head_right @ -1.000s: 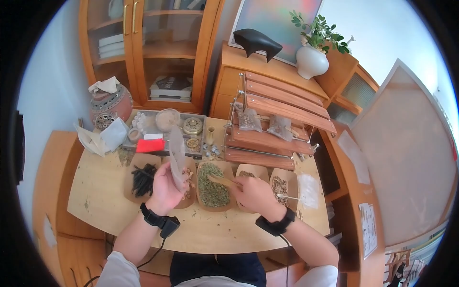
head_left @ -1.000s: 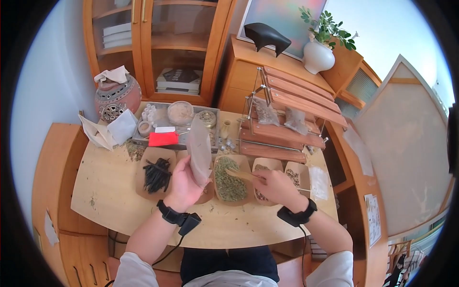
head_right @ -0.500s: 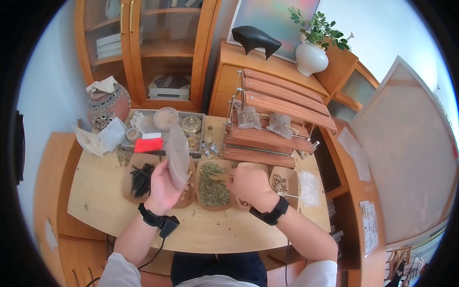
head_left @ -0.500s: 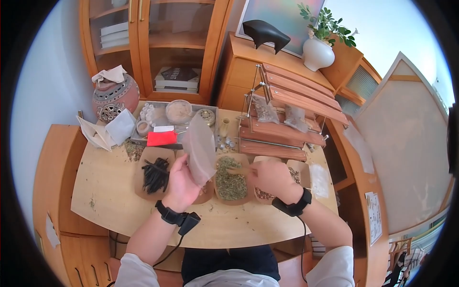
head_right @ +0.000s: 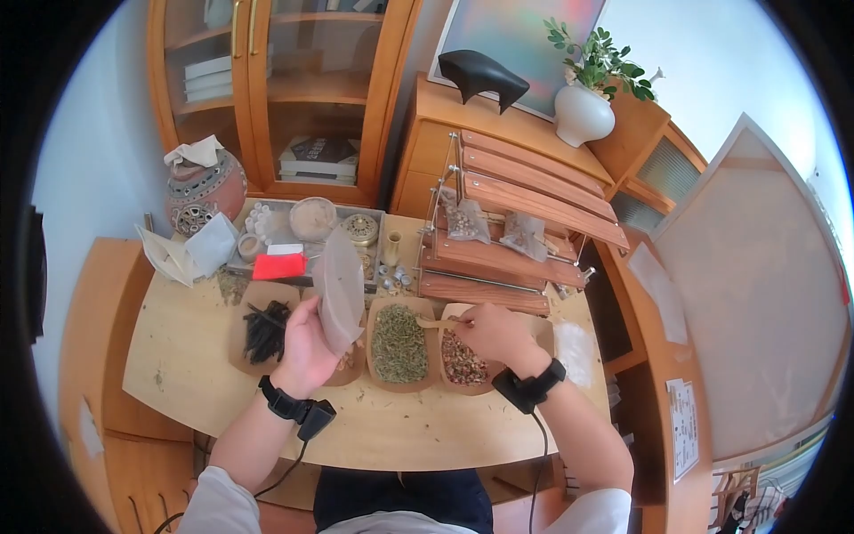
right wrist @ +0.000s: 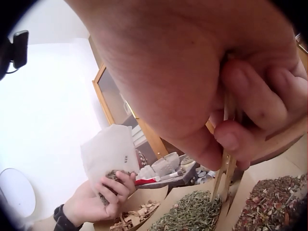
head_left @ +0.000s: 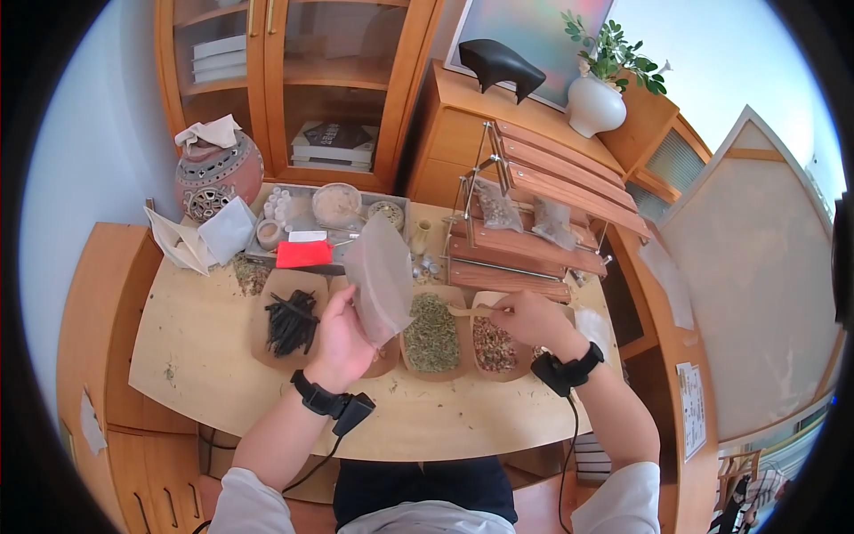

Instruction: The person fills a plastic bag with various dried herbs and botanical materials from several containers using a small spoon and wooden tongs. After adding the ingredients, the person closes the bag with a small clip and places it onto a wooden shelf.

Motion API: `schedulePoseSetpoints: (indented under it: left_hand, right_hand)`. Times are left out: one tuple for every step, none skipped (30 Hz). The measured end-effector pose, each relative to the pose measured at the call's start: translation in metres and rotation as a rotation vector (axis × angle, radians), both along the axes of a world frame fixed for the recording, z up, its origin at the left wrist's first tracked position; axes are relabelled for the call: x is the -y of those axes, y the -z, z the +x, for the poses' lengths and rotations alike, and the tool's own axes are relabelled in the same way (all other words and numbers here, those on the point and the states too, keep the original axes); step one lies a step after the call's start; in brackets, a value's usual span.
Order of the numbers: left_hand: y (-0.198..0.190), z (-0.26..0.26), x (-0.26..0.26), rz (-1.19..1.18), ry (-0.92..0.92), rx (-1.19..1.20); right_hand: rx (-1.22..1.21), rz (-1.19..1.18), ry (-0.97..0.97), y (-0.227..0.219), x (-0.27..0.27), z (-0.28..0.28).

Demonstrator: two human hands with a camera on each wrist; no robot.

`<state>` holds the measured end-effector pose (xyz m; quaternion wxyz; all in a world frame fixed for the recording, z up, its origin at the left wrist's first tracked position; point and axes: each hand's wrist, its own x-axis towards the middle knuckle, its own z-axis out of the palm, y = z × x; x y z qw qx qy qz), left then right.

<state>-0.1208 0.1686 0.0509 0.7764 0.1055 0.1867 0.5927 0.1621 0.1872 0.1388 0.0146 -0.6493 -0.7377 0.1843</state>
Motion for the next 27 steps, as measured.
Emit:
schedulePoseSetpoints:
  left_hand:
    - [-0.001,0.001,0.000,0.003,0.005,0.002]
    - [-0.002,0.002,0.001,-0.007,0.004,-0.001]
    - [-0.004,0.002,0.001,-0.016,0.002,-0.004]
    - [-0.005,0.003,0.001,-0.025,-0.002,-0.008]
    - [-0.005,0.002,0.001,-0.021,0.001,-0.014]
    - [-0.003,0.002,0.000,-0.017,0.005,-0.020]
    - [-0.002,0.001,0.000,-0.013,0.007,-0.025]
    - [-0.002,0.001,0.000,-0.010,0.004,-0.029]
    - [-0.003,0.001,0.000,-0.007,0.000,-0.032]
    - [-0.003,0.001,0.001,-0.005,-0.005,-0.035]
    - [-0.003,0.001,0.001,-0.006,-0.007,-0.037]
    - [-0.004,0.001,0.001,-0.007,-0.009,-0.039]
    - [-0.003,0.001,0.001,-0.009,-0.010,-0.041]
    - [-0.002,0.000,0.001,-0.005,-0.012,-0.039]
    - [0.000,0.000,0.000,-0.001,-0.013,-0.038]
    - [0.001,0.000,-0.001,0.004,-0.013,-0.036]
    - [0.001,0.001,-0.001,0.004,-0.009,-0.036]
    - [0.001,0.001,0.000,0.004,-0.003,-0.037]
    - [0.001,0.001,0.000,0.005,0.003,-0.037]
    - [0.002,0.001,-0.001,0.002,0.002,-0.039]
    - [0.003,0.001,-0.002,-0.001,0.000,-0.042]
    - [0.004,0.001,-0.002,-0.003,-0.002,-0.044]
    - [0.003,0.001,-0.002,-0.006,-0.001,-0.059]
    - [0.002,0.001,-0.002,-0.008,-0.001,-0.075]
    - [0.002,0.001,-0.002,-0.011,-0.001,-0.092]
    - [0.002,0.001,-0.002,-0.005,0.003,-0.098]
    - [0.002,0.000,-0.002,0.001,0.004,-0.104]
  right_hand:
    - [-0.003,-0.011,0.010,0.006,-0.003,0.005]
    - [-0.008,-0.021,0.022,0.011,-0.005,0.010]
    - [-0.063,-0.054,0.000,0.017,-0.009,0.012]
    - [-0.118,-0.088,-0.024,0.023,-0.013,0.014]
    - [-0.173,-0.122,-0.050,0.027,-0.016,0.013]
    - [-0.213,-0.144,-0.042,0.030,-0.017,0.011]
    - [-0.252,-0.166,-0.034,0.033,-0.017,0.009]
    - [-0.291,-0.188,-0.028,0.035,-0.017,0.006]
    - [-0.268,-0.160,-0.045,0.037,-0.016,0.004]
    - [-0.245,-0.133,-0.062,0.040,-0.014,0.003]
    - [-0.222,-0.106,-0.080,0.040,-0.012,-0.001]
    - [-0.195,-0.084,-0.087,0.038,-0.008,-0.004]
    - [-0.167,-0.063,-0.094,0.034,-0.001,-0.008]
    - [-0.140,-0.041,-0.099,0.031,0.004,-0.012]
    - [-0.120,-0.010,-0.112,0.033,0.008,-0.014]
    - [-0.099,0.022,-0.125,0.036,0.012,-0.016]
    - [-0.078,0.054,-0.136,0.037,0.015,-0.018]
    - [-0.058,0.054,-0.139,0.036,0.019,-0.021]
    - [-0.037,0.054,-0.142,0.034,0.022,-0.024]
    - [-0.017,0.055,-0.145,0.033,0.024,-0.026]
    - [-0.031,0.061,-0.147,0.034,0.025,-0.025]
    - [-0.044,0.068,-0.148,0.037,0.026,-0.023]
    - [-0.056,0.076,-0.151,0.040,0.026,-0.021]
    - [-0.130,0.081,-0.142,0.044,0.025,-0.017]
    - [-0.204,0.084,-0.133,0.051,0.024,-0.011]
    - [-0.277,0.088,-0.126,0.056,0.023,-0.005]
    - [-0.319,0.048,-0.115,0.060,0.020,0.000]
